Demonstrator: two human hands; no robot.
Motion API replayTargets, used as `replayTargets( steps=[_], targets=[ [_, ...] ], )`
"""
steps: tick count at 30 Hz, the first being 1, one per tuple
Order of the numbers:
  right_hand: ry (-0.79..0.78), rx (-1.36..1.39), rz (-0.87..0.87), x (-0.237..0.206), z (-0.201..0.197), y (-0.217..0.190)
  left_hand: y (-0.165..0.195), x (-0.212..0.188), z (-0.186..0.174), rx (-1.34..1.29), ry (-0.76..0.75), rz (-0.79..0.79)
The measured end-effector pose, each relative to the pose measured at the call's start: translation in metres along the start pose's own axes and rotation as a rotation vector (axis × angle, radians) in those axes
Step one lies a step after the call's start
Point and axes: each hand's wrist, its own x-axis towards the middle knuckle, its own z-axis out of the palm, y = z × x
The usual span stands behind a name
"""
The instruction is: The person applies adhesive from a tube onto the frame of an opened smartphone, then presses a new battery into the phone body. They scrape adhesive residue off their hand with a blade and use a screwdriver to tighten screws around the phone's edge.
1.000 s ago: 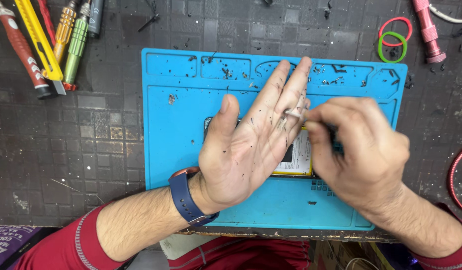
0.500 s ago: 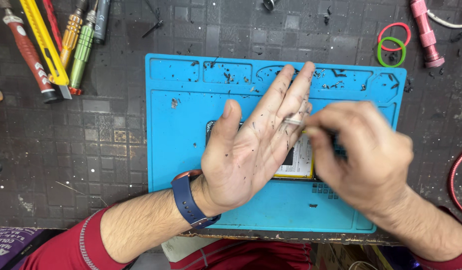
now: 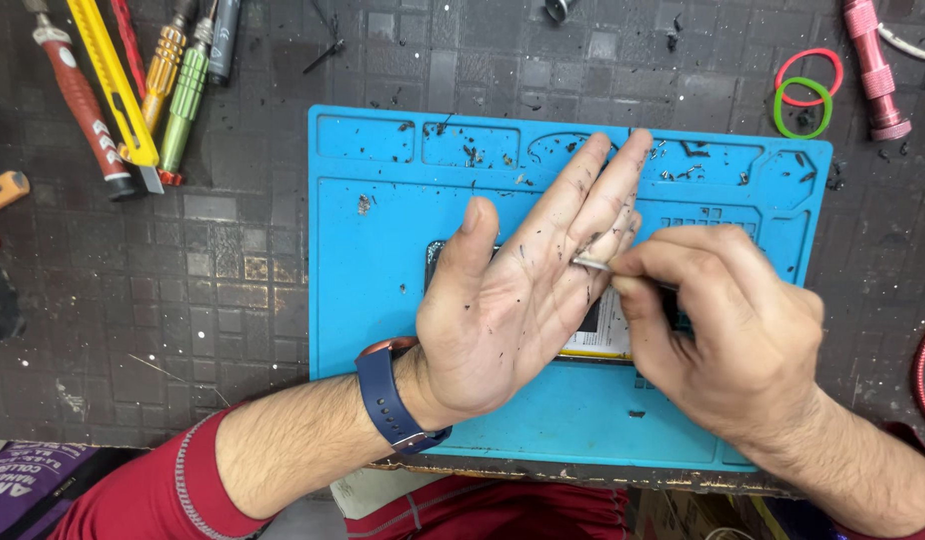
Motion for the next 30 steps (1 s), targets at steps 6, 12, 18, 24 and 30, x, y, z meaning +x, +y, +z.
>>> replayTargets(
  steps=[6, 12, 18, 24, 30],
  targets=[
    [0.020, -0.035, -0.027, 0.000, 0.000, 0.001, -0.004, 0.000, 0.000, -0.015, 0.019, 0.012],
    [0.029, -0.038, -0.023, 0.000, -0.002, 0.004, -0.002, 0.000, -0.001, -0.063, 0.010, 0.004],
    [-0.016, 0.015, -0.041, -0.009, 0.005, 0.003, 0.000, 0.001, 0.001, 0.008, -0.006, 0.034],
    [0.074, -0.086, 0.010, -0.022, 0.001, 0.032, 0.006, 0.002, 0.005, 0.030, -0.001, -0.028],
    [0.123, -0.133, -0.054, -0.031, 0.005, 0.035, 0.010, 0.001, 0.006, 0.082, -0.056, -0.051]
  ],
)
